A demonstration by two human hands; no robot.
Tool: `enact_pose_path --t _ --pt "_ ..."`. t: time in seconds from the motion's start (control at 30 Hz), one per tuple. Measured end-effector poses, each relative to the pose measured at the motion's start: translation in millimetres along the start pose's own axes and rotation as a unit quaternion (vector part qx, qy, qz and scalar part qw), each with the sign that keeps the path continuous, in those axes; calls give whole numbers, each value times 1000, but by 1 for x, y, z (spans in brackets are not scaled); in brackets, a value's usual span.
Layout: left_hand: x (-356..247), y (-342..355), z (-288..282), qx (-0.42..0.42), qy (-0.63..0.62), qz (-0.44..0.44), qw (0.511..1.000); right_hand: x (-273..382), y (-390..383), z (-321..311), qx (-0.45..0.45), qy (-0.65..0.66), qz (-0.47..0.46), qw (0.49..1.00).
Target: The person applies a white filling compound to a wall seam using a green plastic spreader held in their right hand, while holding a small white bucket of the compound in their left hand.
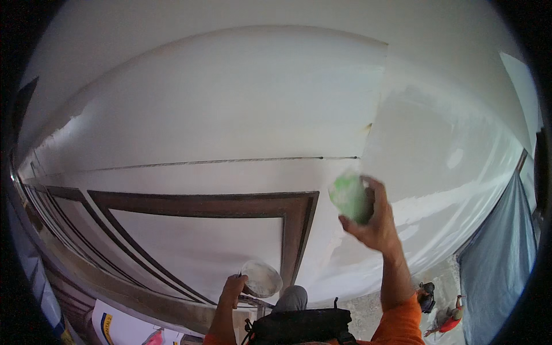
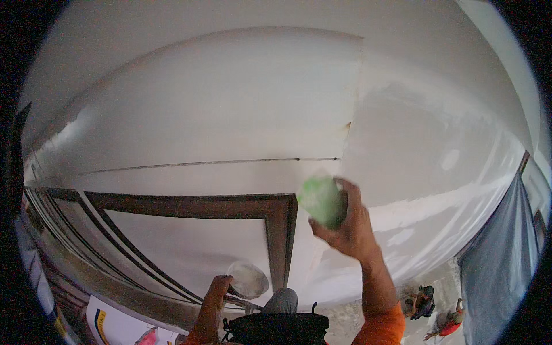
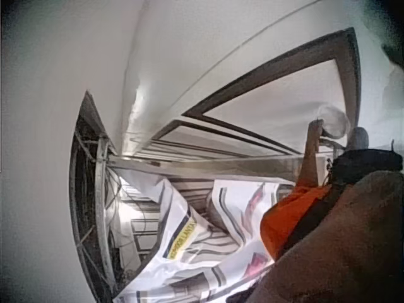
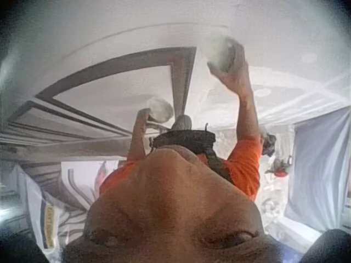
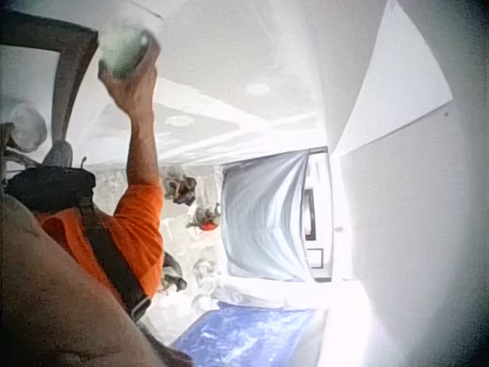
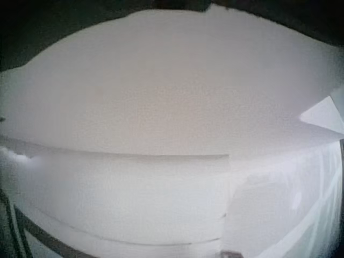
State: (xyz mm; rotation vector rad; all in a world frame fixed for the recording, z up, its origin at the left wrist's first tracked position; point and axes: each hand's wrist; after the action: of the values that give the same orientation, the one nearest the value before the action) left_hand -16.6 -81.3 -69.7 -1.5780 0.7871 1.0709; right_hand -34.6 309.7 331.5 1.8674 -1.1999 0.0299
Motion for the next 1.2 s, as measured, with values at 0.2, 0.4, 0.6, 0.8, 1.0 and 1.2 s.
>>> enact_pose_path --t 0.2,0.4,0.6,0.8,1.0,1.2 --pt "7 11 5 3 -52 -56 997 47 94 -22 -154 -259 -291 908" --pt "9 9 2 17 3 8 1000 48 127 -12 -193 -262 -340 883" --pt "-14 -13 14 59 123 90 987 33 136 -14 -206 -281 -328 878" --pt "-8 -14 7 78 121 144 979 41 164 -20 -265 -305 -330 853" --pt "-29 -24 6 57 -11 57 997 75 200 -11 -305 -351 -404 788" --pt "-31 -27 11 11 -38 -24 999 121 231 18 -337 -348 -460 744"
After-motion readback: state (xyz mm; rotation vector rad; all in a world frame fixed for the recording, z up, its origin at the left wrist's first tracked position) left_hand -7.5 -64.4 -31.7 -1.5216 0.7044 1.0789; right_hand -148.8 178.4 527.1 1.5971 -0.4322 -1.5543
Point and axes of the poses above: each hand's wrist, its own y-axis towards the middle knuckle, its own z-axis out of the palm, x = y × z, and after that the axes turned 14 degrees about -y, right-handed
